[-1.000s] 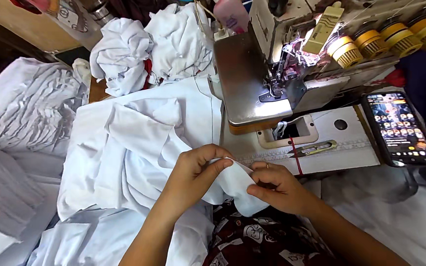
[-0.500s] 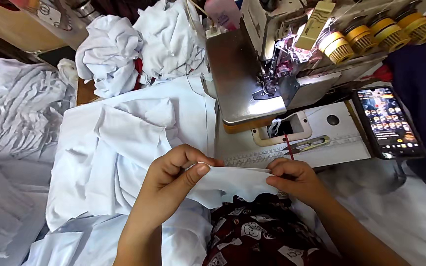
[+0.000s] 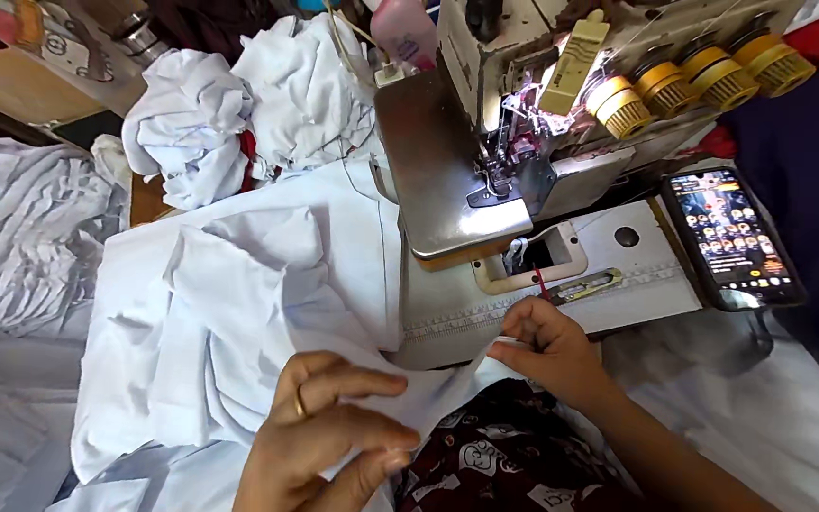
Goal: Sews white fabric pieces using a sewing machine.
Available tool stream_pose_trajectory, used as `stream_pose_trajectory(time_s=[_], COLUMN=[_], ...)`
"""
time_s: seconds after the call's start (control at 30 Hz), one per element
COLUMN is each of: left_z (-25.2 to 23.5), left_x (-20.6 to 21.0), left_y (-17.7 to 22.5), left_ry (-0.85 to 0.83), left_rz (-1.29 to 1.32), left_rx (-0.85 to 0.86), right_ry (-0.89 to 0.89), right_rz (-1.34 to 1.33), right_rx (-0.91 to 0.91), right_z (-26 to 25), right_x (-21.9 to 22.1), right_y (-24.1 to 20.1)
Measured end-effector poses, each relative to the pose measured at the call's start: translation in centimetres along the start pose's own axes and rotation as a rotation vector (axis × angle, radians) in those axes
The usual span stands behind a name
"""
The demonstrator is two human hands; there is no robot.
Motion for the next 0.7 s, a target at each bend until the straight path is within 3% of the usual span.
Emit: stream_pose_trajectory(time_s=[0.13, 0.23, 0.3, 0.4, 0.47, 0.53, 0.6, 0.7], left_z=[0.0, -2.9, -5.7, -9.1, -11.0, -13.4, -15.2, -15.7], left_x=[-1.5, -4.0, -5.9, -6.4, -4.0, -0.1, 3.9, 7.9], left_y=[-0.4, -1.2, 0.1, 4.0, 5.2, 4.3, 1.2, -3.0], left_ry=[0.071, 0.119, 0.214, 0.452, 0.509, 0.411, 0.246, 0.087], left_rz=[0.045, 0.085, 0.093, -0.079, -0.292, -0.435, -0.415, -0.414], left_rx=[-0.128, -0.16, -0.026, 0.431, 0.673, 0.709, 0.592, 0.377], right_ry=[0.05, 0.051, 0.009, -0.05, -0.084, -0.129, -0.16, -0.141], right_rz=[0.176, 0.198, 0.09, -0.135, -0.251, -0.362, -0.426, -0.374], right_rx=[-0.244, -0.457, -0.534, -0.577, -0.512, -0.304, -0.042, 0.175], right_z=[-0.3, -0.9, -1.3, -2.0, -2.2, -1.5, 0.5, 3.6], right_x=[-0.8, -1.4, -1.5, -0.7, 0.2, 1.3, 1.9, 1.3], right_y=[-1.8, -6.0, -8.8, -10.7, -9.5, -6.1, -2.2, 1.7])
Point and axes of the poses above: each hand's wrist, its own z-axis away from the middle knuckle, its own x-axis out of the palm, y = z × x, the point moved 7 cm from there along -z, towards the middle knuckle, and after that the axes turned 11 degrees about z, right-handed, at the moved point
